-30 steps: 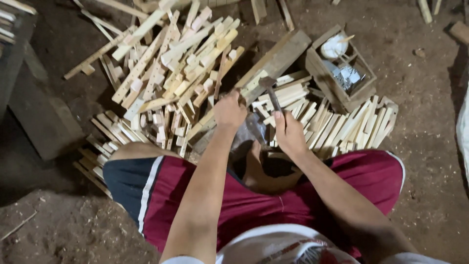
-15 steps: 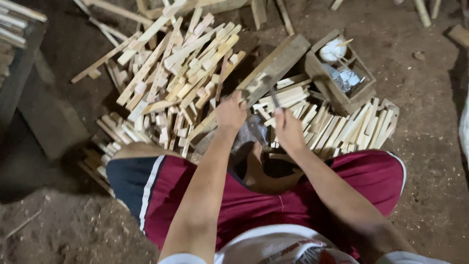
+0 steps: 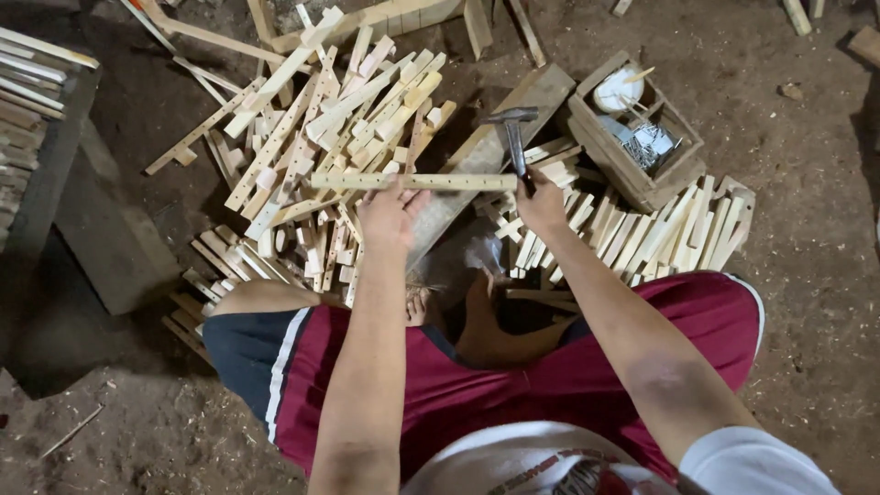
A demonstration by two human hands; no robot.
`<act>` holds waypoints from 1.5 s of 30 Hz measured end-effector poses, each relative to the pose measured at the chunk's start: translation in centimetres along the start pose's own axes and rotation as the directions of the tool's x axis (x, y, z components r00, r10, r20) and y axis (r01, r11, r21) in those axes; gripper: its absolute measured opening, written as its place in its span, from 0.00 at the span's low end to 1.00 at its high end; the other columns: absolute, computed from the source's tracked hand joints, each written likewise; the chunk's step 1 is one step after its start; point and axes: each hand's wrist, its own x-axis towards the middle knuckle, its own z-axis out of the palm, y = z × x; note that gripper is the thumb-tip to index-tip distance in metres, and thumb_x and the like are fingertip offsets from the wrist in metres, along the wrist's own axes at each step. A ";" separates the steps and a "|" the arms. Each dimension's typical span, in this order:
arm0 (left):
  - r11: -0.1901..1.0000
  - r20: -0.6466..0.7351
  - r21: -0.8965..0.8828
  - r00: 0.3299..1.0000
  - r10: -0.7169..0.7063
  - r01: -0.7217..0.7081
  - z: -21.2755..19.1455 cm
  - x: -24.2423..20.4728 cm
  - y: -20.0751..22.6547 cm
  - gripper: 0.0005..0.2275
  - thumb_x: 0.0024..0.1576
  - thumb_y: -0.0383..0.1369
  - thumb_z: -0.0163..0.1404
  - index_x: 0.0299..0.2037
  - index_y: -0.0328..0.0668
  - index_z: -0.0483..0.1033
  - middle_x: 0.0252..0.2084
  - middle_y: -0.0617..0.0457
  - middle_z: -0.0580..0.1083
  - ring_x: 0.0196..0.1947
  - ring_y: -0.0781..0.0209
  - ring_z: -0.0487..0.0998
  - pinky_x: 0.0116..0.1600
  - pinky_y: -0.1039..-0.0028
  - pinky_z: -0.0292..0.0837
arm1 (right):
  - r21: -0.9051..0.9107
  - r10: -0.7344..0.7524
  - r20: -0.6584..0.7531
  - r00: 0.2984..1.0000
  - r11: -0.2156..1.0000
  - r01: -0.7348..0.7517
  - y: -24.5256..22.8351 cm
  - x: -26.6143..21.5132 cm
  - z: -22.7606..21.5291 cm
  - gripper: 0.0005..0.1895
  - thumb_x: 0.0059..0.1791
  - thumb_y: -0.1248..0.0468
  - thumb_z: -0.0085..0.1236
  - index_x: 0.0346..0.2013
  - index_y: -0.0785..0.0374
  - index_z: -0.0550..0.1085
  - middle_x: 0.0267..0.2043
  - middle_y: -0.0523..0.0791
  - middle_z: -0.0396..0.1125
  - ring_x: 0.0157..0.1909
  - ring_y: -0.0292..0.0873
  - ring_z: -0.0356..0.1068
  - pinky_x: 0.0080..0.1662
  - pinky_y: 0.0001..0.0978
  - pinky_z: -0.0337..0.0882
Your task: The person sits on the floor and repeatedly picks up small wooden pieces, places them on a wooden block, and hammers nails into them. The person then places the finished pieces into a pile.
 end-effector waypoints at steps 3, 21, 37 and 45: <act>0.993 -0.047 -0.112 0.998 -0.036 0.030 -0.2 -0.7 0.0 0.18 0.63 0.21 0.46 0.62 0.31 0.56 0.36 0.48 0.63 0.30 0.53 0.70 0.53 0.35 0.80 | 0.086 0.043 -0.084 0.996 0.996 -0.036 -1.9 -1.0 -3.1 0.31 0.59 0.41 0.42 0.59 0.64 0.74 0.53 0.57 0.72 0.58 0.57 0.71 0.56 0.47 0.74; -0.499 0.764 0.584 0.641 0.070 -0.641 -0.2 1.8 -6.3 0.15 0.59 0.38 0.56 0.55 0.49 0.76 0.55 0.46 0.74 0.57 0.45 0.76 0.59 0.54 0.75 | 0.708 0.097 0.083 0.992 0.695 -0.127 -6.3 -1.3 -8.2 0.13 0.53 0.56 0.59 0.36 0.65 0.78 0.29 0.50 0.74 0.28 0.45 0.79 0.34 0.36 0.84; -0.394 0.586 0.789 0.769 0.255 -0.471 -0.6 4.9 -9.3 0.16 0.59 0.45 0.53 0.54 0.52 0.73 0.53 0.49 0.74 0.50 0.46 0.81 0.50 0.54 0.81 | -0.659 0.113 -0.118 0.987 0.734 -0.163 20.2 15.1 -13.2 0.09 0.50 0.47 0.58 0.44 0.31 0.81 0.42 0.43 0.75 0.45 0.56 0.76 0.50 0.45 0.75; -0.535 0.648 0.712 0.720 0.249 -0.455 -0.6 5.0 -9.3 0.15 0.61 0.45 0.51 0.55 0.51 0.73 0.52 0.53 0.73 0.46 0.56 0.82 0.47 0.62 0.81 | -0.211 0.021 -0.287 0.958 0.974 -0.084 16.0 11.3 -15.7 0.07 0.51 0.57 0.71 0.43 0.50 0.84 0.39 0.51 0.77 0.44 0.60 0.76 0.44 0.50 0.76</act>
